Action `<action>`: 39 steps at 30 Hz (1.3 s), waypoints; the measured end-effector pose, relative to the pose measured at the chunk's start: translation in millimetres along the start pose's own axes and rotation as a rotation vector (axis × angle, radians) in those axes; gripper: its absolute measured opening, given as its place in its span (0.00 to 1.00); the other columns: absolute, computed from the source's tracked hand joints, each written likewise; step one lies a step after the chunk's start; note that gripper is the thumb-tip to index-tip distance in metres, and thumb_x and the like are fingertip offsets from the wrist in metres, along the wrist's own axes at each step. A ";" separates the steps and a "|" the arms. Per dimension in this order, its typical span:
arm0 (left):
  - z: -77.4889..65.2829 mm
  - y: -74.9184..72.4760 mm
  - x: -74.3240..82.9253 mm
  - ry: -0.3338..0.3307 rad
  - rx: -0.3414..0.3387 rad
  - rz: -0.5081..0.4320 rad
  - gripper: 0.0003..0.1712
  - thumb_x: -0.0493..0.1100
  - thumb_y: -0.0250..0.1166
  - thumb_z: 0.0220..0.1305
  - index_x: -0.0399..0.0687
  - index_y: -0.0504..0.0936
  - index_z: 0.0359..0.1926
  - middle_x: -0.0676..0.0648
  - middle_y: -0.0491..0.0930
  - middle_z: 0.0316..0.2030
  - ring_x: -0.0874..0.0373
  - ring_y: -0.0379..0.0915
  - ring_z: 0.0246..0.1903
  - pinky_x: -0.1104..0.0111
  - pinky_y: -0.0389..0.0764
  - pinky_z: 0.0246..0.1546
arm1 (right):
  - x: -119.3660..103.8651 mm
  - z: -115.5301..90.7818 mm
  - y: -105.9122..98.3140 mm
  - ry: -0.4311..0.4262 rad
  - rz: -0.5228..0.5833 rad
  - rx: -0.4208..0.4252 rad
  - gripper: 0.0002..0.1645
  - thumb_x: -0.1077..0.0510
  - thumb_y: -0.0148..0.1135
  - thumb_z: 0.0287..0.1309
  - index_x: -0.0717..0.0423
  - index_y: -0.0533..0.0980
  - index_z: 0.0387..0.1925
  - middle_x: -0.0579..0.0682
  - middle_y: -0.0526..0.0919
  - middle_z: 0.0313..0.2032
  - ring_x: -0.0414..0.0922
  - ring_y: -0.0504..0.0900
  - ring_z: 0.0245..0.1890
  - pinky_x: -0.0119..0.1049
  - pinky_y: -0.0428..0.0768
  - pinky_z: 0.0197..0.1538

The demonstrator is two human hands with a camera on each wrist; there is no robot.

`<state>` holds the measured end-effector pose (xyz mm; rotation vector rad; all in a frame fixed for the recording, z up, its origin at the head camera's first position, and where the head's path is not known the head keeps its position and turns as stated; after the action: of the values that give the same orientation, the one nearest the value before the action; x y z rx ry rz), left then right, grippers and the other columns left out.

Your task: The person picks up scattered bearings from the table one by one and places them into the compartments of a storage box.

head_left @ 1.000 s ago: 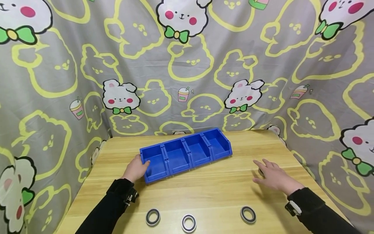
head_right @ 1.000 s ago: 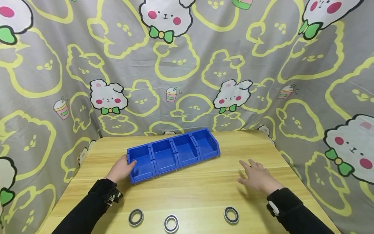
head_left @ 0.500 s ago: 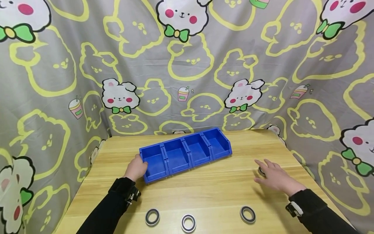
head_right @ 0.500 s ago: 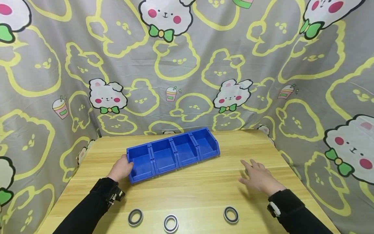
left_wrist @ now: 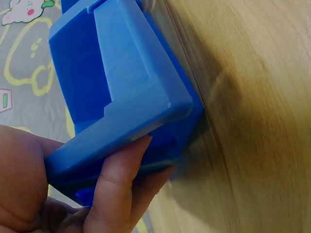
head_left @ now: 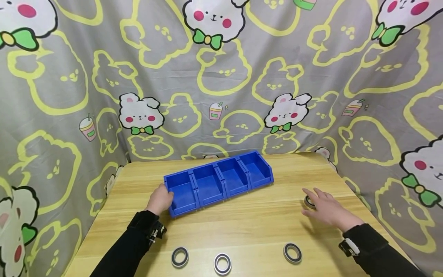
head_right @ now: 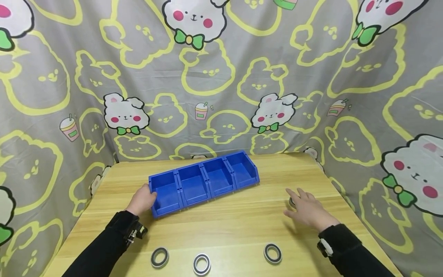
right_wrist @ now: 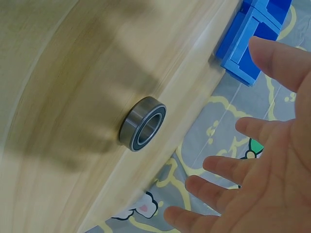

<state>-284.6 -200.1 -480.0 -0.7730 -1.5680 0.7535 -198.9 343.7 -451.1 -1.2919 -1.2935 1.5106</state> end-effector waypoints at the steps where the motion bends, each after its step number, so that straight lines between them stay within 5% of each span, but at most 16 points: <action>1: 0.3 0.1 -1.1 0.003 0.002 -0.001 0.31 0.40 0.50 0.73 0.14 0.58 0.64 0.29 0.74 0.46 0.45 0.75 0.35 0.60 0.75 0.31 | 0.3 0.3 0.6 -0.001 0.002 0.001 0.50 0.38 0.68 0.58 0.65 0.62 0.70 0.82 0.59 0.64 0.82 0.62 0.59 0.74 0.67 0.52; 22: -12.9 6.5 0.3 0.150 0.045 -0.017 0.24 0.38 0.55 0.71 0.22 0.70 0.61 0.33 0.80 0.47 0.49 0.77 0.37 0.56 0.79 0.38 | 3.5 4.6 5.7 0.000 0.022 -0.008 0.49 0.41 0.68 0.59 0.66 0.61 0.71 0.84 0.58 0.64 0.83 0.60 0.59 0.75 0.65 0.53; 39: -25.5 11.2 6.8 0.150 -0.021 -0.079 0.29 0.38 0.53 0.73 0.24 0.63 0.68 0.35 0.79 0.45 0.56 0.73 0.23 0.65 0.72 0.22 | 12.6 7.8 3.4 0.020 0.036 -0.024 0.48 0.39 0.63 0.63 0.67 0.61 0.70 0.85 0.58 0.63 0.84 0.58 0.59 0.76 0.65 0.52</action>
<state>-259.3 -186.9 -482.3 -0.7615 -1.4649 0.6086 -208.9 353.3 -457.3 -1.3488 -1.2852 1.5072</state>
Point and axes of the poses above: each hand's wrist, its own z-axis towards the middle knuckle, its own y-axis out of the palm, x = y × z, the point moved 1 cm from there along z, towards the middle knuckle
